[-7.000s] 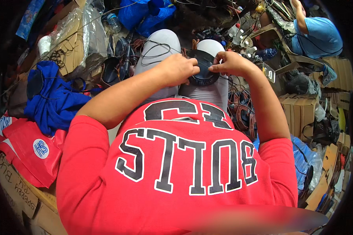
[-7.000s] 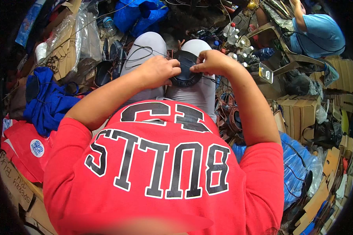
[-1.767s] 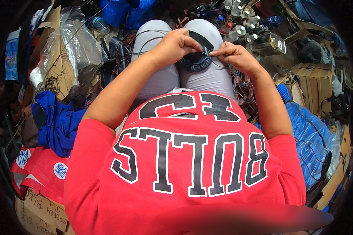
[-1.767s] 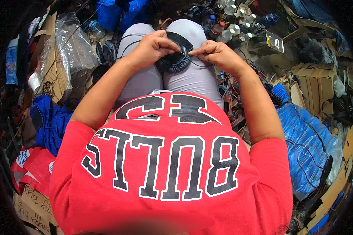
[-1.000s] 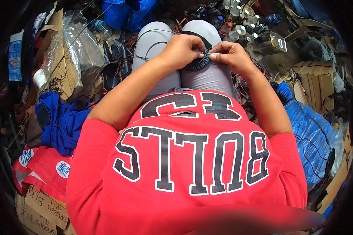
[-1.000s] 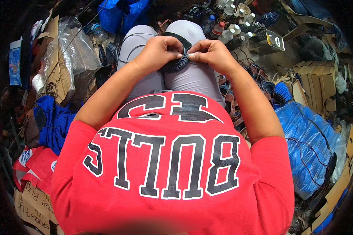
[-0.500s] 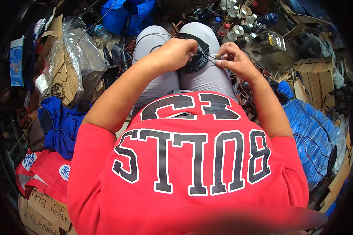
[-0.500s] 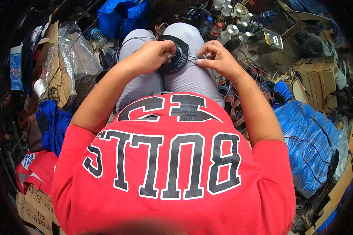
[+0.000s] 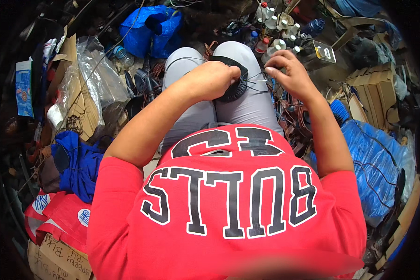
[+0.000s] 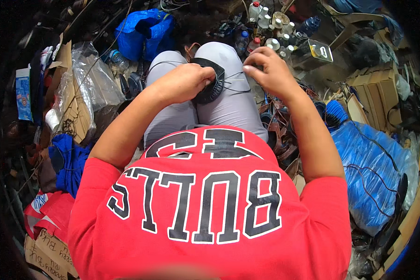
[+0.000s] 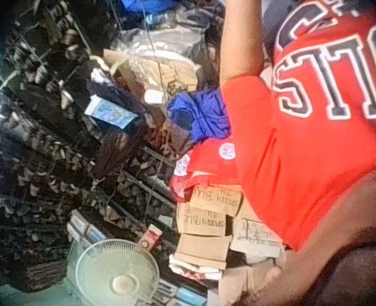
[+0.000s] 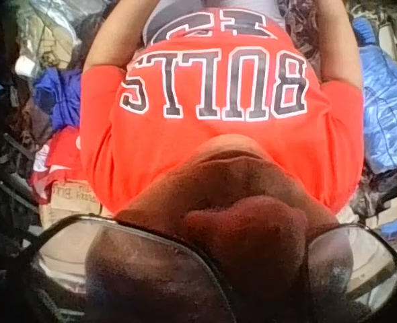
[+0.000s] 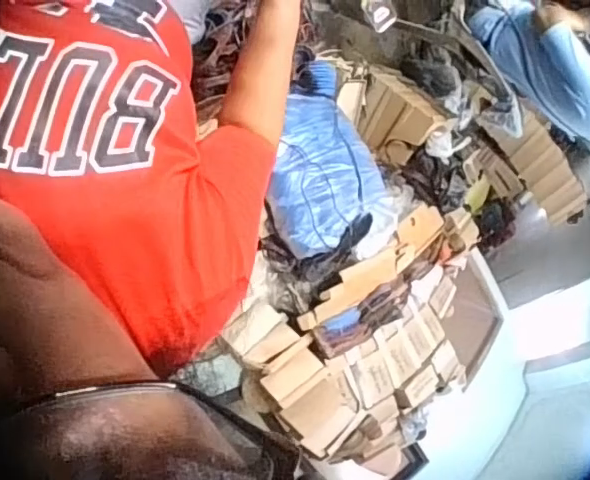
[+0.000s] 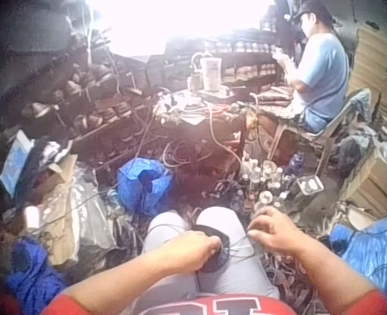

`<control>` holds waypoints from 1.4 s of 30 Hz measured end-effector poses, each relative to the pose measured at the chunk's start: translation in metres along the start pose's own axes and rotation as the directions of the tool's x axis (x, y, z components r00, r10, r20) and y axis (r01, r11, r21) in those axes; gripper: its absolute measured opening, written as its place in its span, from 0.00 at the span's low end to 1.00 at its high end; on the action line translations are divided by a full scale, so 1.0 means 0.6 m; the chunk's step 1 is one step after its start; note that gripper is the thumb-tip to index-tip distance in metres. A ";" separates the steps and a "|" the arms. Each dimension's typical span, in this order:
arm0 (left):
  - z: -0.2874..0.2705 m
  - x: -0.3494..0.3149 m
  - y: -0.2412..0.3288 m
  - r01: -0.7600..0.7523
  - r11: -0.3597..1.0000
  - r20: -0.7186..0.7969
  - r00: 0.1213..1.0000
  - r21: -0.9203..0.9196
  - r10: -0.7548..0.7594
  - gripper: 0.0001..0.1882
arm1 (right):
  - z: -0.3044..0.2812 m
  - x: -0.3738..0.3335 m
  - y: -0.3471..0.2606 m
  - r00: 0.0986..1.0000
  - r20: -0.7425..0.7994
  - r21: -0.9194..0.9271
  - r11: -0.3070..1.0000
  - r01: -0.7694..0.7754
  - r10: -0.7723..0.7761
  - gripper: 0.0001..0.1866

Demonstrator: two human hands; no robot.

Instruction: Hand sewing a black leather shoe component using a needle and thread.

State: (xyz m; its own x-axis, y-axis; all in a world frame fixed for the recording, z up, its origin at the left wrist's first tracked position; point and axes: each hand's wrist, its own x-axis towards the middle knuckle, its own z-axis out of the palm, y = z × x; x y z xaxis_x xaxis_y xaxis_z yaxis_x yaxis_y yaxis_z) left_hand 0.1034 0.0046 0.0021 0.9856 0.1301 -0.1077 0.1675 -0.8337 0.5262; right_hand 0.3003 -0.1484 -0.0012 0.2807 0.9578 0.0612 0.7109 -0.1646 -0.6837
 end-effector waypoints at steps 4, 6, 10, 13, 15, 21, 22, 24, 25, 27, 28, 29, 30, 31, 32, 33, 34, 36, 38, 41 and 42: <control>-0.005 -0.002 -0.003 -0.026 1.000 0.032 0.999 0.009 0.026 0.07 | 0.016 0.001 -0.074 0.941 0.283 -0.378 0.879 0.289 -0.188 0.06; -0.005 0.000 -0.006 -0.052 0.999 0.036 0.998 0.007 0.051 0.06 | 0.035 0.008 -0.084 0.920 0.376 -0.438 0.854 0.281 -0.110 0.03; 0.002 -0.014 -0.033 -0.213 0.973 -0.061 0.976 -0.094 0.208 0.04 | 0.032 0.008 -0.055 0.899 0.336 -0.321 0.863 0.390 -0.281 0.02; -0.009 -0.046 -0.050 -0.184 0.983 -0.079 0.980 0.016 0.185 0.03 | 0.025 -0.008 -0.017 0.913 0.281 -0.279 0.885 0.373 -0.297 0.02; -0.028 -0.101 -0.082 -0.077 0.996 -0.092 0.992 0.051 0.082 0.04 | 0.021 -0.020 -0.008 0.930 0.300 -0.261 0.919 0.296 -0.214 0.03; -0.073 -0.158 -0.092 0.064 0.670 -0.171 0.945 -0.740 -0.279 0.04 | 0.007 -0.010 -0.045 0.930 0.212 -0.279 0.894 0.352 -0.300 0.05; -0.079 -0.149 -0.086 -0.002 0.592 -0.245 0.911 -0.806 -0.331 0.05 | 0.008 -0.008 -0.057 0.929 0.231 -0.320 0.880 0.352 -0.288 0.07; -0.075 -0.121 -0.093 -0.325 0.327 -0.404 0.889 -0.888 -0.214 0.09 | 0.009 -0.004 -0.086 0.932 0.260 -0.366 0.868 0.336 -0.252 0.06; -0.067 -0.099 -0.081 -0.464 0.146 -0.485 0.852 -0.874 -0.197 0.10 | 0.011 -0.003 -0.097 0.937 0.281 -0.407 0.858 0.313 -0.209 0.06; -0.064 -0.058 -0.048 -0.457 0.048 -0.456 0.863 -0.888 -0.216 0.13 | 0.016 -0.004 -0.111 0.933 0.288 -0.430 0.841 0.328 -0.216 0.09; -0.046 -0.039 -0.051 -0.398 0.156 -0.424 0.877 -0.904 -0.224 0.15 | 0.019 -0.005 -0.117 0.935 0.319 -0.503 0.808 0.306 -0.156 0.10; -0.046 -0.027 -0.032 -0.138 0.223 -0.199 0.940 -0.965 -0.277 0.14 | 0.021 -0.007 -0.120 0.936 0.341 -0.574 0.769 0.280 -0.086 0.10; -0.043 -0.014 -0.011 0.059 0.561 -0.152 0.934 -0.826 -0.323 0.13 | 0.024 -0.006 -0.127 0.936 0.342 -0.577 0.766 0.284 -0.089 0.10; -0.020 0.004 0.001 0.114 0.786 -0.235 0.920 -0.607 -0.314 0.14 | 0.027 -0.005 -0.133 0.932 0.356 -0.589 0.758 0.279 -0.067 0.11; 0.004 0.019 -0.001 0.118 0.949 -0.329 0.919 -0.293 -0.216 0.15 | 0.028 -0.005 -0.139 0.928 0.370 -0.604 0.748 0.275 -0.042 0.11; 0.012 0.033 0.004 0.146 0.980 -0.274 0.945 -0.138 -0.180 0.17 | 0.029 -0.007 -0.138 0.929 0.367 -0.608 0.746 0.272 -0.039 0.11; 0.018 0.041 0.005 0.182 0.977 -0.220 0.954 -0.116 -0.204 0.16 | 0.033 -0.009 -0.133 0.936 0.353 -0.613 0.755 0.231 0.000 0.10; 0.024 0.053 0.008 0.207 0.974 -0.163 0.962 -0.090 -0.219 0.14 | 0.036 -0.016 -0.125 0.942 0.331 -0.622 0.762 0.180 0.047 0.09; 0.034 0.057 0.007 0.142 0.990 -0.138 0.980 -0.022 -0.144 0.12 | 0.032 -0.027 -0.118 0.954 0.285 -0.549 0.799 0.243 -0.094 0.09; 0.050 0.056 0.002 0.147 0.989 -0.232 0.961 -0.030 -0.150 0.11 | 0.011 -0.049 -0.100 0.937 0.337 -0.548 0.790 0.277 -0.094 0.09; 0.050 0.052 -0.001 0.154 0.987 -0.235 0.959 -0.033 -0.158 0.11 | 0.002 -0.068 -0.087 0.942 0.327 -0.525 0.814 0.249 -0.077 0.06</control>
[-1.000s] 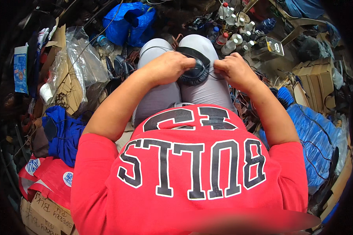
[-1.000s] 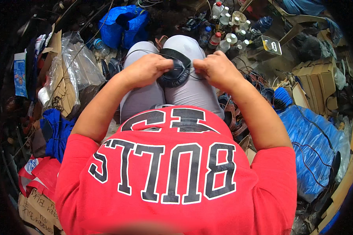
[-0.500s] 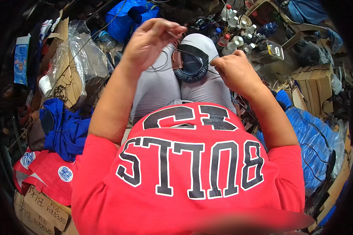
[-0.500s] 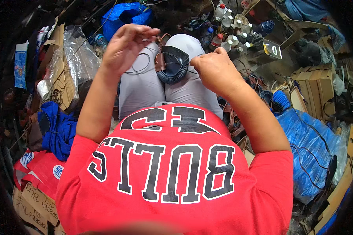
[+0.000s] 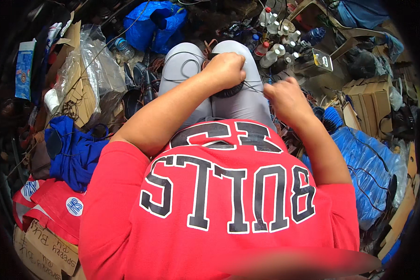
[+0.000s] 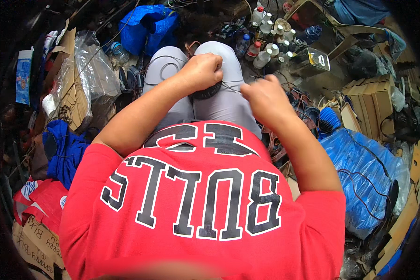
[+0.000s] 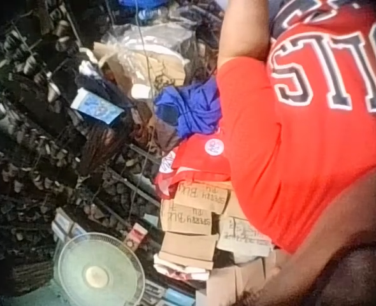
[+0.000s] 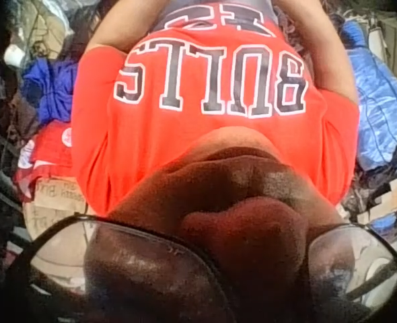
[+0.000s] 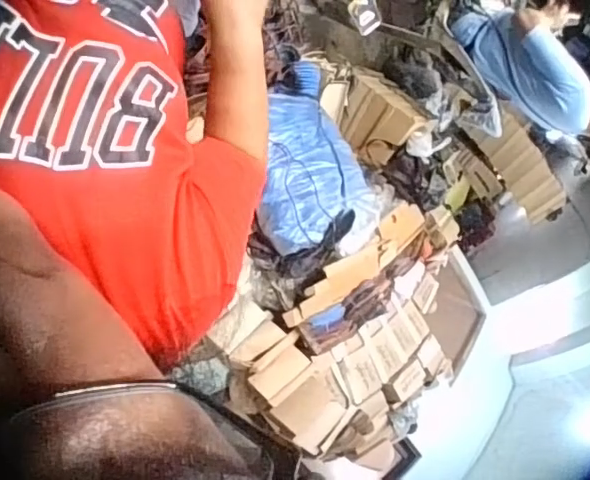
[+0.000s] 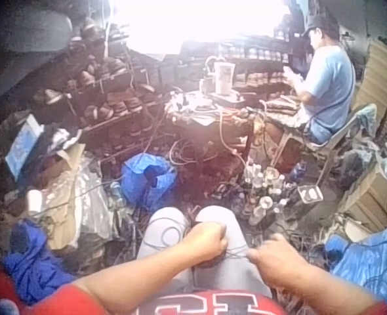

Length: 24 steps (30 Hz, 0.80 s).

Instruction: Hand sewing a black leather shoe component using a needle and thread.

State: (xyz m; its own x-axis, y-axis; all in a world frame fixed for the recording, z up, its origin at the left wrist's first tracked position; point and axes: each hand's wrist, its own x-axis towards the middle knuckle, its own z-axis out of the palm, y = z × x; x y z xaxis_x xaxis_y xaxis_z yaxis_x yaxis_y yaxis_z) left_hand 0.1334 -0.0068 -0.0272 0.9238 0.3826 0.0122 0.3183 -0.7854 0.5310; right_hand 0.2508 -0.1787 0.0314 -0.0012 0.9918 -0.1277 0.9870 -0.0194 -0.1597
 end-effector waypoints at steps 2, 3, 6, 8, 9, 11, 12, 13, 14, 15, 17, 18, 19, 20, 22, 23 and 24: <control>-0.005 -0.007 -0.014 -0.021 0.995 -0.055 0.998 -0.096 0.016 0.10 | 0.007 -0.053 0.030 0.994 -0.003 0.131 0.985 -0.109 0.111 0.04; -0.007 -0.006 -0.021 -0.018 0.995 -0.061 0.998 -0.101 0.012 0.10 | 0.006 -0.070 0.042 0.972 0.007 0.257 0.939 -0.230 0.236 0.04; -0.046 -0.015 -0.038 0.062 0.690 -0.019 0.994 -0.721 -0.109 0.12 | -0.008 -0.075 0.067 0.858 0.035 0.934 0.288 -0.210 0.512 0.08; -0.099 -0.032 -0.034 -0.009 0.403 -0.042 0.996 -0.915 -0.073 0.14 | 0.009 -0.036 0.085 0.850 -0.132 0.991 0.060 0.119 0.509 0.08; -0.112 -0.039 -0.029 -0.121 0.198 -0.128 0.992 -0.973 -0.022 0.15 | 0.012 -0.007 0.065 0.813 -0.209 0.950 -0.085 0.301 0.543 0.09; -0.133 -0.062 -0.012 -0.188 0.105 -0.190 0.982 -0.976 -0.011 0.18 | 0.006 0.048 0.031 0.834 -0.366 0.753 -0.396 0.526 0.413 0.11; -0.142 -0.082 -0.016 -0.122 0.030 -0.119 0.989 -0.992 0.088 0.18 | -0.019 0.068 -0.005 0.827 -0.257 0.716 -0.476 0.510 0.500 0.12; -0.151 -0.100 -0.023 -0.047 -0.040 -0.054 0.980 -0.998 0.192 0.18 | -0.019 0.075 -0.004 0.838 -0.258 0.718 -0.485 0.499 0.481 0.12; -0.153 -0.116 -0.034 0.015 0.150 0.045 0.979 -0.989 0.200 0.20 | -0.024 0.077 0.001 0.916 -0.328 0.707 -0.583 0.400 0.231 0.13; -0.162 -0.134 -0.025 0.083 0.476 0.127 0.990 -0.876 0.061 0.16 | -0.022 0.078 0.011 0.922 -0.386 0.703 -0.656 0.275 -0.027 0.13; -0.173 -0.169 -0.035 -0.187 0.956 0.037 0.979 -0.224 0.200 0.10 | -0.002 0.046 0.040 0.983 -0.181 0.975 -0.133 0.176 -0.027 0.12; -0.186 -0.185 -0.051 -0.217 0.976 -0.011 0.976 -0.009 0.217 0.08 | 0.010 0.033 0.040 0.994 -0.112 0.960 0.258 0.113 -0.018 0.11; -0.206 -0.204 -0.069 -0.228 0.952 -0.052 0.969 0.207 0.243 0.08 | 0.018 0.018 0.038 0.999 -0.052 0.793 0.608 0.032 0.015 0.12; -0.239 -0.226 -0.089 -0.121 0.973 -0.123 0.981 0.197 0.147 0.08 | 0.015 0.002 0.054 0.993 0.018 0.631 0.769 -0.100 0.113 0.12; -0.324 -0.275 -0.143 0.117 0.943 -0.267 0.963 0.312 -0.031 0.06 | 0.029 -0.060 0.140 0.925 0.014 0.471 0.813 -0.342 0.381 0.14; -0.384 -0.315 -0.187 0.142 0.912 -0.372 0.928 0.384 0.013 0.07 | 0.047 -0.101 0.202 0.859 -0.027 0.522 0.740 -0.424 0.511 0.14; -0.443 -0.369 -0.196 0.275 0.807 -0.519 0.854 0.522 0.044 0.07 | 0.045 -0.138 0.255 0.839 -0.104 0.469 0.770 -0.432 0.534 0.14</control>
State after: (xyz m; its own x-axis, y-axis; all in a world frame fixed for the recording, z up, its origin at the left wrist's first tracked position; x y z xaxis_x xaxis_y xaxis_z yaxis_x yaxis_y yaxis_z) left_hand -0.1653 0.1301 0.1332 0.6927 0.5441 0.4734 0.6222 -0.7828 -0.0107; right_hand 0.3974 -0.2672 -0.0089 0.5430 0.8348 -0.0907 0.6850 -0.5028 -0.5272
